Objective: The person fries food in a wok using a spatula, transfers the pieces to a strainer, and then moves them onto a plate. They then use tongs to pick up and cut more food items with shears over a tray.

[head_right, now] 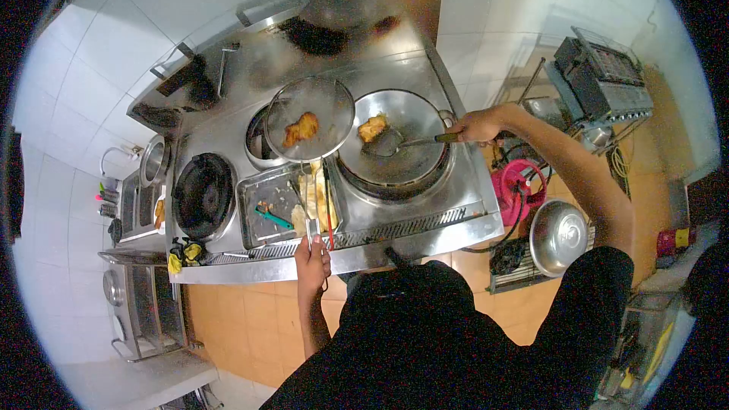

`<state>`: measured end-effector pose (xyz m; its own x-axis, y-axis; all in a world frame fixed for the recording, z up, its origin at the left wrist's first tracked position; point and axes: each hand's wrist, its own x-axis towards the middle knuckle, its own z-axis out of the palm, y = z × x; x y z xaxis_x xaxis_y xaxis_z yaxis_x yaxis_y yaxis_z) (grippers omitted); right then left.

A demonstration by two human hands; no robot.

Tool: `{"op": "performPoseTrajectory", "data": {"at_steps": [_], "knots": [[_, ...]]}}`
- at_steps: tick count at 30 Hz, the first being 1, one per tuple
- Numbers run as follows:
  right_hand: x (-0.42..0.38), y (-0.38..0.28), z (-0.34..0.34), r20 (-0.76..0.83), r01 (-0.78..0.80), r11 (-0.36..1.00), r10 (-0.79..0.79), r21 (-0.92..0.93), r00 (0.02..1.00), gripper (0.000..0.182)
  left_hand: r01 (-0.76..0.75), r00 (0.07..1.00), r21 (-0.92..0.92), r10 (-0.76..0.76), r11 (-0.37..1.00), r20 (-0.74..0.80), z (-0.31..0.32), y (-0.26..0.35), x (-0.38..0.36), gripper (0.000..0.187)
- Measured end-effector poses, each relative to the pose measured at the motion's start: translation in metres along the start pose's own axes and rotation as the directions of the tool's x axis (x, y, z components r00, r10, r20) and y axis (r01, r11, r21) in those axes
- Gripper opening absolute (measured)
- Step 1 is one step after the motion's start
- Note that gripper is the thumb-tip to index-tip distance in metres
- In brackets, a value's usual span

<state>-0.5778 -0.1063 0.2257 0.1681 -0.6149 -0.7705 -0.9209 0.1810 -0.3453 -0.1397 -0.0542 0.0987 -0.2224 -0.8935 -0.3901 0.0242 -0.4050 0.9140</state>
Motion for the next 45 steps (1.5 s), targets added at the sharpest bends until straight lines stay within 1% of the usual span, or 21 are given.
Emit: {"op": "performPoseTrajectory", "data": {"at_steps": [3,5,8,11,12,15,17,19,20,21,22,23,25,29,31,32,36,38,41,42,45], "knots": [[-0.006,-0.003,0.013,-0.084,-0.011,1.000,0.011,0.002,0.996,0.050,0.049,0.998,0.011,-0.048,0.999,-0.036,0.003,0.004,0.000,0.018],[0.006,0.018,0.024,-0.267,0.093,0.991,-0.116,-0.097,0.957,0.044,0.037,0.999,0.010,-0.037,0.999,-0.018,-0.001,0.001,0.004,0.018],[-0.018,0.003,0.018,-0.213,0.053,0.997,-0.062,-0.047,0.975,0.046,0.039,0.999,0.016,-0.039,0.999,-0.004,0.001,0.010,0.005,0.020],[-0.019,0.017,0.005,-0.154,0.024,0.997,-0.034,-0.067,0.987,0.050,0.034,0.998,0.050,-0.036,0.998,0.043,-0.002,0.015,0.009,0.022],[-0.034,0.001,-0.005,-0.153,-0.030,0.996,0.017,-0.087,0.988,0.048,0.037,0.998,0.053,-0.040,0.998,0.050,-0.002,0.015,0.009,0.022],[-0.035,0.006,-0.021,-0.157,-0.050,0.993,0.034,-0.102,0.987,0.047,0.030,0.998,0.055,-0.033,0.998,0.058,-0.004,0.017,0.013,0.023],[-0.036,0.001,-0.027,-0.170,-0.007,0.990,-0.017,-0.137,0.985,0.048,0.003,0.998,0.039,-0.005,0.999,0.070,-0.006,0.017,0.014,0.024],[-0.054,-0.036,-0.032,-0.190,-0.114,0.993,0.104,-0.038,0.976,0.048,0.007,0.997,0.037,-0.009,0.999,0.071,-0.007,0.018,0.013,0.024],[-0.042,-0.017,-0.031,-0.187,-0.115,0.992,0.105,-0.045,0.977,0.048,0.010,0.997,0.046,-0.013,0.999,0.071,-0.008,0.018,0.013,0.024],[-0.020,0.018,-0.027,-0.288,0.053,0.973,-0.119,-0.226,0.950,0.048,0.012,0.997,0.042,-0.015,0.999,0.069,-0.009,0.017,0.013,0.024],[-0.008,0.037,-0.025,-0.343,0.192,0.891,-0.347,-0.412,0.873,0.048,0.009,0.996,0.028,-0.012,1.000,0.086,-0.010,0.017,0.014,0.024],[-0.014,0.028,-0.023,-0.343,0.191,0.892,-0.345,-0.411,0.874,0.048,0.006,0.995,0.016,-0.008,1.000,0.104,-0.011,0.017,0.014,0.024],[-0.034,-0.006,-0.013,-0.293,-0.060,0.991,0.022,-0.119,0.956,0.049,0.021,0.995,0.035,-0.025,0.999,0.098,-0.013,0.019,0.015,0.023],[-0.020,-0.023,0.010,-0.262,0.002,0.999,-0.015,-0.053,0.965,0.050,0.030,0.995,0.043,-0.034,0.999,0.096,-0.018,0.020,0.019,0.022],[-0.014,-0.036,0.019,-0.169,-0.181,0.982,0.189,0.058,0.967,0.049,0.022,0.995,0.042,-0.026,0.999,0.101,-0.019,0.022,0.019,0.022],[0.011,-0.004,0.029,-0.184,-0.095,0.994,0.102,0.050,0.978,0.049,0.018,0.994,0.043,-0.022,0.999,0.107,-0.019,0.023,0.020,0.022],[-0.005,-0.015,0.037,-0.103,-0.128,0.991,0.132,0.044,0.986,0.048,0.025,0.992,0.013,-0.027,1.000,0.121,-0.022,0.014,0.023,0.022],[-0.009,0.012,0.048,-0.213,0.065,0.986,-0.097,-0.152,0.972,0.048,0.000,0.995,0.047,-0.005,0.999,0.100,-0.021,0.009,0.024,0.023],[-0.033,0.020,0.050,-0.267,0.111,0.987,-0.139,-0.117,0.954,0.049,0.051,0.992,0.041,-0.056,0.998,0.115,-0.016,0.011,0.023,0.024],[-0.042,0.024,0.047,-0.260,0.110,0.987,-0.137,-0.117,0.956,0.049,0.038,0.995,0.096,-0.047,0.995,0.093,-0.015,0.008,0.025,0.023],[-0.075,0.021,0.026,-0.292,0.057,0.987,-0.099,-0.151,0.951,0.048,0.054,0.991,0.089,-0.064,0.995,0.117,-0.013,0.007,0.030,0.024]]}}
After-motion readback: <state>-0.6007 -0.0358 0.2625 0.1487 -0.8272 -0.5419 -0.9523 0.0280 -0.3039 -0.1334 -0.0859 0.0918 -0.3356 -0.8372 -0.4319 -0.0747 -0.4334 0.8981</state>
